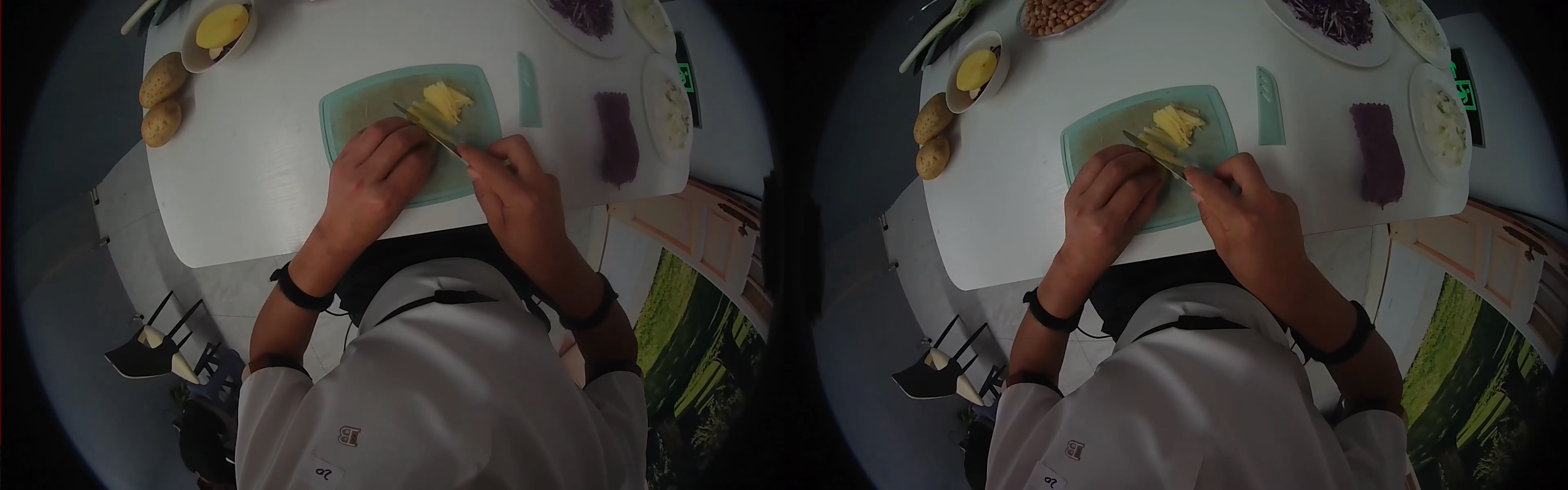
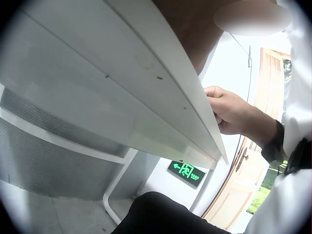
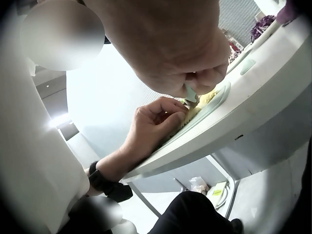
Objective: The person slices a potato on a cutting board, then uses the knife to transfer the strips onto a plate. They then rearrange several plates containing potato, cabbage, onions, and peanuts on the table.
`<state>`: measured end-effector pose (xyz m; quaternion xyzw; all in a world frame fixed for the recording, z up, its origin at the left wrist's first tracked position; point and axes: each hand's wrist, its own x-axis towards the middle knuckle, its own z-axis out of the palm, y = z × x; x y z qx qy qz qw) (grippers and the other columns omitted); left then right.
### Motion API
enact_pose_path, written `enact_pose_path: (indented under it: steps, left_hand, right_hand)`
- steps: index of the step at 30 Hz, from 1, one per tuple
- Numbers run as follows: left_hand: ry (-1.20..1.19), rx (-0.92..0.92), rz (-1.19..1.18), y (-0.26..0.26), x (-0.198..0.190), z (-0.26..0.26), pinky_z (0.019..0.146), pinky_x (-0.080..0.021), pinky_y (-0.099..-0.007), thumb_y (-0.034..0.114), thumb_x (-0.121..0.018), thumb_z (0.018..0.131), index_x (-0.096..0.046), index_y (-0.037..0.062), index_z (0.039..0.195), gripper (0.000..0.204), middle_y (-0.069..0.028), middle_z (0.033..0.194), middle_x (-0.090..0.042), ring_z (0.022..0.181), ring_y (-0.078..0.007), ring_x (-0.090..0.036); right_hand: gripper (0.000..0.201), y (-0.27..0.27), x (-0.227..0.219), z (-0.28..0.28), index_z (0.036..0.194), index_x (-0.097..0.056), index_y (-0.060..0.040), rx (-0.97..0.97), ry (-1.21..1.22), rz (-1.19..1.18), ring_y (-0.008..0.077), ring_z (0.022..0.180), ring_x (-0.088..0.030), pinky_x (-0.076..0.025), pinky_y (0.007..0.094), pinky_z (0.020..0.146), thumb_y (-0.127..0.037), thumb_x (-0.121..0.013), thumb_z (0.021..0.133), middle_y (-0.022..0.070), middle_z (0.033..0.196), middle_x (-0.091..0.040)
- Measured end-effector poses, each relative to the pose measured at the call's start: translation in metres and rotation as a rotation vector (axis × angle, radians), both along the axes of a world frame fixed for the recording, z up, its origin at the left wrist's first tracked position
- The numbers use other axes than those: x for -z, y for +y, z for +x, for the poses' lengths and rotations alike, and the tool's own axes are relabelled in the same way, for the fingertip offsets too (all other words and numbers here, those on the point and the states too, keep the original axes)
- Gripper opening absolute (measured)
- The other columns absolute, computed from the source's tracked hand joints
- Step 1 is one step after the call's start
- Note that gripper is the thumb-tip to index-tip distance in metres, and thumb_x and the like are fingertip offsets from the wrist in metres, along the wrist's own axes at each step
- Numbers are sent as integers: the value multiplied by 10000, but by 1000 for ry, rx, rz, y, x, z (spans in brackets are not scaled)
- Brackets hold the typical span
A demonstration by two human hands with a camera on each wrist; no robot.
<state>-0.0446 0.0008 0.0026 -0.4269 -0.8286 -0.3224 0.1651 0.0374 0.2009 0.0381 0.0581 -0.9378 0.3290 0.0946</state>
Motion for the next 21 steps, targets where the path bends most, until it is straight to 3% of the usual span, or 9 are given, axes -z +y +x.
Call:
enact_pose_path:
  steps: [2, 6, 9, 11, 14, 16, 21]
  left_hand:
    - [-2, -7, -3, 0, 0, 0, 856, -574, -370, 53, -746, 703, -729, 53, 936, 233, -63, 1099, -700, 1059, -255, -681]
    - [1, 1, 5, -1, 1, -1, 859, -576, -371, 54, -742, 704, -720, 53, 927, 224, -66, 1102, -698, 1058, -257, -681]
    - [5, 1, 9, 0, 1, -2, 857, -577, -374, 54, -740, 698, -711, 53, 916, 220, -68, 1098, -696, 1057, -259, -681]
    - [5, 2, 15, 0, 0, -2, 856, -578, -376, 54, -740, 695, -706, 53, 911, 218, -69, 1096, -694, 1056, -260, -681]
    - [-16, 16, -1, -2, -2, -1, 838, -595, -384, -4, -830, 675, -710, 46, 930, 286, -68, 1065, -698, 1018, -284, -691]
    - [5, 9, 1, -1, 1, -2, 850, -578, -379, 52, -740, 692, -700, 54, 900, 212, -71, 1091, -686, 1052, -263, -680]
    - [10, -1, 6, 0, 1, -1, 848, -578, -374, 54, -741, 693, -702, 56, 902, 212, -67, 1089, -689, 1057, -260, -682]
  right_hand:
    - [284, -1, -4, -3, 1201, -743, -59, -4, -70, -31, 241, 701, -673, -545, 360, 625, 7, -722, 926, 105, 970, -605]
    - [281, -1, 0, -10, 1196, -744, -63, -13, -91, 4, 247, 705, -674, -546, 363, 626, 7, -720, 925, 106, 962, -608]
    - [264, 1, 9, -14, 1204, -741, -62, -23, -84, -6, 248, 722, -673, -547, 358, 646, -7, -706, 948, 109, 963, -610]
    - [223, 1, 17, -14, 1177, -738, -75, 37, -32, -106, 251, 715, -696, -567, 389, 605, -99, -728, 955, 82, 967, -611]
    - [230, 6, 15, -14, 1201, -735, -68, 60, -46, -179, 246, 712, -689, -557, 387, 622, -87, -709, 973, 87, 963, -614]
    - [236, 8, 13, -12, 1207, -736, -70, 56, -55, -184, 236, 715, -688, -556, 375, 621, -76, -706, 974, 86, 967, -613]
    - [248, 6, 6, -1, 1210, -738, -71, 31, -49, -162, 220, 733, -689, -556, 355, 613, -53, -712, 964, 76, 979, -608]
